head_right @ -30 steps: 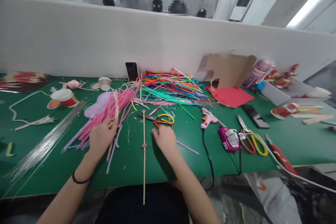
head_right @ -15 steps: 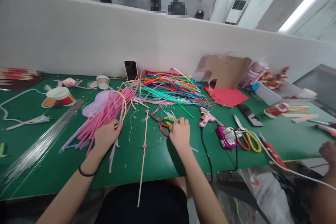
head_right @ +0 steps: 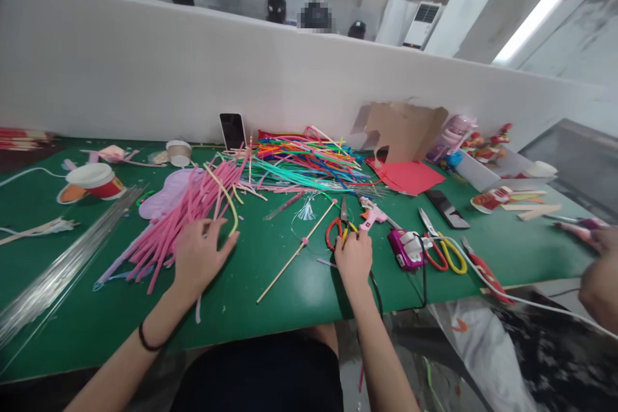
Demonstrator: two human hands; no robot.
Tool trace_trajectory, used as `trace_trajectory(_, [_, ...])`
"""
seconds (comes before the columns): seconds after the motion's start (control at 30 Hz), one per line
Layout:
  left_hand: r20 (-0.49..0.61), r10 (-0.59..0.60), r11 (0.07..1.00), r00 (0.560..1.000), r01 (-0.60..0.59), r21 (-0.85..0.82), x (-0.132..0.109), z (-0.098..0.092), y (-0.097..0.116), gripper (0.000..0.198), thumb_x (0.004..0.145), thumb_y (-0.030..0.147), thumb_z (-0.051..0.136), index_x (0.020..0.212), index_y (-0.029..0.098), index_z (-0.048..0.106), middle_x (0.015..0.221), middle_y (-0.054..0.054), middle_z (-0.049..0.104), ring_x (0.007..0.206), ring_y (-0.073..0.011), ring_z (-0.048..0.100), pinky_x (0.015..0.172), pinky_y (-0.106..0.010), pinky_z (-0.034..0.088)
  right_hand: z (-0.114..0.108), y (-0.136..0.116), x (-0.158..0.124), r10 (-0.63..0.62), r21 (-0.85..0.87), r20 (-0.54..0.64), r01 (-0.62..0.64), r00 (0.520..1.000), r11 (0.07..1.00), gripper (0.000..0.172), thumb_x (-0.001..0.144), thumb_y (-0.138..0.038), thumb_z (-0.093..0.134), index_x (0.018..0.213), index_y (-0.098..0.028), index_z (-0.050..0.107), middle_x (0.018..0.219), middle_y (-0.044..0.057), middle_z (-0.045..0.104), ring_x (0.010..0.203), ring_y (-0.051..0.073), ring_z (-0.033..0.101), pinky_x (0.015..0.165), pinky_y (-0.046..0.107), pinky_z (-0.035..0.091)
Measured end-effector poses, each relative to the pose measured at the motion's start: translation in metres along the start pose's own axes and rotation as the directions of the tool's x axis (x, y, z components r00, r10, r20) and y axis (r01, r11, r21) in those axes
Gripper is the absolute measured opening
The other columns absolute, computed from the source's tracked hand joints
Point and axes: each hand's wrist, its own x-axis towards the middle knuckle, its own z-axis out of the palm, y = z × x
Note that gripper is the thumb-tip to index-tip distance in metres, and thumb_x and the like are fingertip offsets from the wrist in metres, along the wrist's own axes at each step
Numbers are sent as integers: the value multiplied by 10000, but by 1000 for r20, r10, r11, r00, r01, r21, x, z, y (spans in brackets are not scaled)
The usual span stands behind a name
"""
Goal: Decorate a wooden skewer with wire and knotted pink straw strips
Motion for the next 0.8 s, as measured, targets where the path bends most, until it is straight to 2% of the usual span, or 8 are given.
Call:
trace_trajectory(0.07, [166,165,982,972,-147,-115,-12,-4,29,490,945,571,408,1113,173,640,1025,-140,642,970,-289,598,837,-381,425,3,-4,-3,-43,65,-36,45,998,997,256,914,-303,517,780,-132,652,957,183,597,991,306,550,874,413,447])
trace_trajectory(0.13, [340,272,955,900,-211,-206,-22,-5,61,453,920,580,467,1046,177,632,1002,-129,646,945,-284,612,804,-368,450,4,-8,-8,-76,152,-103,91,992,984,264,931,-311,496,768,-152,629,912,152,577,965,288,541,868,405,451])
trace_trajectory(0.2, [449,246,964,859,-169,-205,-26,-3,86,302,944,427,499,1041,163,609,1038,-150,651,960,-281,632,774,-349,463,4,-12,-13,-101,216,-162,135,982,967,254,944,-311,483,786,-159,613,919,140,559,947,275,530,864,401,452])
trace_trajectory(0.27, [509,178,980,842,-106,-168,-24,-1,98,223,981,299,416,1021,162,588,955,-148,677,883,-273,668,706,-336,465,2,-13,-17,-121,234,-187,164,975,958,248,958,-307,467,802,-166,599,936,135,547,951,269,519,869,400,450])
trace_trajectory(0.4, [500,78,988,863,-1,-154,-20,-7,80,346,1023,370,252,1033,191,549,697,-69,665,641,-240,675,556,-281,396,-4,-8,-21,-108,256,-231,168,967,952,248,977,-311,441,811,-184,574,929,121,528,976,270,508,860,403,449])
trace_trajectory(0.47, [400,45,960,915,70,-270,-24,-13,62,344,1020,400,252,1002,209,538,674,-34,653,617,-212,664,548,-265,365,-8,-10,-21,-94,286,-245,165,965,944,238,977,-317,443,822,-186,567,941,120,521,985,269,505,858,405,450])
trace_trajectory(0.57, [286,-47,891,957,170,-420,-36,-20,40,316,993,461,321,933,229,526,583,20,593,533,-183,610,534,-259,343,-11,-25,-22,-128,368,-236,211,963,906,206,976,-302,450,845,-184,557,962,114,515,977,252,506,872,404,454])
trace_trajectory(0.8, [182,-290,761,939,342,-551,-51,-27,18,297,941,504,421,847,239,517,522,54,506,481,-159,550,534,-251,380,-25,-74,-30,-265,556,-266,372,927,743,97,956,-246,491,887,-198,538,974,93,513,967,223,521,840,378,479])
